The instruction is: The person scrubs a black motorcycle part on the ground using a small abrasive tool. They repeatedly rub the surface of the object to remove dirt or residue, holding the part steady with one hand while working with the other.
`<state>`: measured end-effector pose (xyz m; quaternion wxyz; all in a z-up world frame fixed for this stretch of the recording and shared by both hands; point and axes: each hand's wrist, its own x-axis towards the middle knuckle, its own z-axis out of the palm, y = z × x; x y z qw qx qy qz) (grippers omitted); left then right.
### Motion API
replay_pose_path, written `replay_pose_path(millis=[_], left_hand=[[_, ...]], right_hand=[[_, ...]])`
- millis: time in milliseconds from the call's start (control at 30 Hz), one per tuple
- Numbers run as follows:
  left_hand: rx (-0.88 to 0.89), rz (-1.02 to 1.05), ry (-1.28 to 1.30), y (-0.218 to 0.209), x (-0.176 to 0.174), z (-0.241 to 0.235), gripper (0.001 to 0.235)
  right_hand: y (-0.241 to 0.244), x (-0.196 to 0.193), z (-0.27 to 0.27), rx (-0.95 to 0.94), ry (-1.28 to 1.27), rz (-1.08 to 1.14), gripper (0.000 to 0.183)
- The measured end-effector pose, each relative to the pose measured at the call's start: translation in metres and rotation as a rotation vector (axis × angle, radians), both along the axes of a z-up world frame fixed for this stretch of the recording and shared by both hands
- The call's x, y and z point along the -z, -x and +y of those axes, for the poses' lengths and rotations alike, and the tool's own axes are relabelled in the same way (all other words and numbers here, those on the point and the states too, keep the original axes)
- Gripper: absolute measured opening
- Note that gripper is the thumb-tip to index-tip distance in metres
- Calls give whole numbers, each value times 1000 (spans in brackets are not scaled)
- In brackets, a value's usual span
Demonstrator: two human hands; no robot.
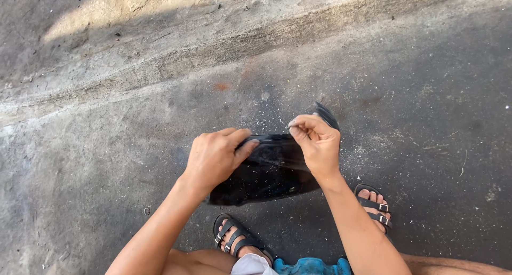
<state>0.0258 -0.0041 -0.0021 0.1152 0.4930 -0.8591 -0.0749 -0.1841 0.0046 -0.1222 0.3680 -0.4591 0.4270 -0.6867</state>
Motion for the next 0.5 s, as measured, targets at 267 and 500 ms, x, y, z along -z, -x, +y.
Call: replay_pose_path(millis=[267,500], left_hand=[[-41,-267,423,21,42,7,53],[-5,-452,150,38,47,12,108]], right_hand=[[-22,4,-5,355,-33,98,7],[-26,12,-3,425,-76,170,5]])
